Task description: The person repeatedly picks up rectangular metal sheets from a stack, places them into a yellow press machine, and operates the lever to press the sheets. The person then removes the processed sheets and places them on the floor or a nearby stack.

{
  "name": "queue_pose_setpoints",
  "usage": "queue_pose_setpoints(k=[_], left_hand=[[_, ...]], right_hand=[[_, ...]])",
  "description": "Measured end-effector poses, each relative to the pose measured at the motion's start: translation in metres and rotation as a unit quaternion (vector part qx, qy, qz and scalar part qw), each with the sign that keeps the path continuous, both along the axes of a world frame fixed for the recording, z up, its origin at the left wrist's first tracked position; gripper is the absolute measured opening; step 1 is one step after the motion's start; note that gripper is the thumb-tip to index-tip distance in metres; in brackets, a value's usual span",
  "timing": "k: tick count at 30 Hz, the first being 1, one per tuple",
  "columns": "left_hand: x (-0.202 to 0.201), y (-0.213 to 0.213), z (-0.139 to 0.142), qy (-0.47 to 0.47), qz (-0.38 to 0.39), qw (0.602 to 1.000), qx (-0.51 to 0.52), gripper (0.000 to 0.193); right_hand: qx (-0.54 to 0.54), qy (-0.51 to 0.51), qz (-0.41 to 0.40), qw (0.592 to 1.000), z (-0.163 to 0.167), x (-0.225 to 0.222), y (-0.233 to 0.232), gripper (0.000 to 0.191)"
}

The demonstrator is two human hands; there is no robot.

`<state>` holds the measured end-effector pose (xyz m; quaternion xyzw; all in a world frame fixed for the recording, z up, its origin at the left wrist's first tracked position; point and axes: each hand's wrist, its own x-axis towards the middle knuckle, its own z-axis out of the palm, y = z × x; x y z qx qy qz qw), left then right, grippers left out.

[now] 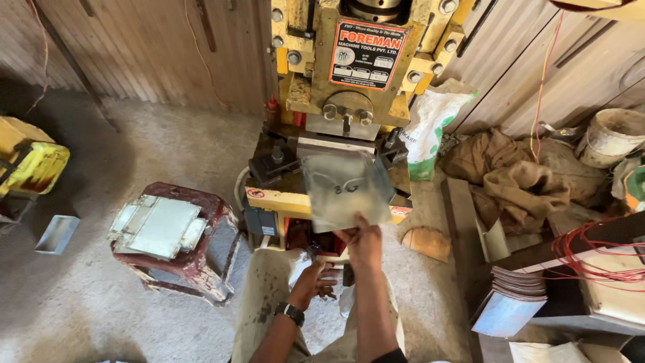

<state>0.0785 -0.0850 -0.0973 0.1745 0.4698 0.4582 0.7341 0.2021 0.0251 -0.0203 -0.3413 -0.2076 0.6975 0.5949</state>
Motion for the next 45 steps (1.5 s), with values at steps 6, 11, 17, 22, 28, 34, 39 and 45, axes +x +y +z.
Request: queue_pose_setpoints(k=[6, 11, 17, 22, 28, 34, 39, 45], left_hand=[[-0.015, 0.000, 0.005, 0.072, 0.032, 0.997, -0.006, 0.062], [-0.014, -0.001, 0.004, 0.062, 0.036, 0.997, -0.012, 0.057], [-0.011, 0.003, -0.006, 0.060, 0.017, 0.998, -0.003, 0.056], [-0.010, 0.004, -0.011, 0.088, -0.001, 0.996, -0.011, 0.058], [-0.009, 0.002, -0.011, 0.099, 0.007, 0.995, -0.015, 0.057], [-0.007, 0.004, -0.002, 0.090, -0.004, 0.996, -0.017, 0.056], [-0.008, 0.003, -0.001, 0.087, 0.012, 0.996, -0.012, 0.055], [-0.008, 0.003, -0.010, 0.082, 0.018, 0.996, -0.002, 0.053]], right_hand=[[0.110, 0.064, 0.017, 0.992, 0.016, -0.061, -0.015, 0.024], [0.153, 0.057, 0.024, 0.986, 0.024, -0.078, 0.018, 0.020], [0.141, -0.008, -0.053, 0.989, 0.014, -0.079, 0.029, 0.020], [0.063, -0.035, -0.020, 0.997, 0.008, -0.077, 0.022, 0.021], [0.012, -0.076, 0.067, 0.995, 0.023, -0.066, 0.018, 0.034], [0.027, -0.068, 0.104, 0.992, 0.040, -0.063, 0.014, 0.042], [0.078, -0.076, 0.139, 0.984, 0.054, -0.062, 0.014, 0.057], [0.066, -0.059, 0.116, 0.989, 0.046, -0.062, 0.037, 0.040]])
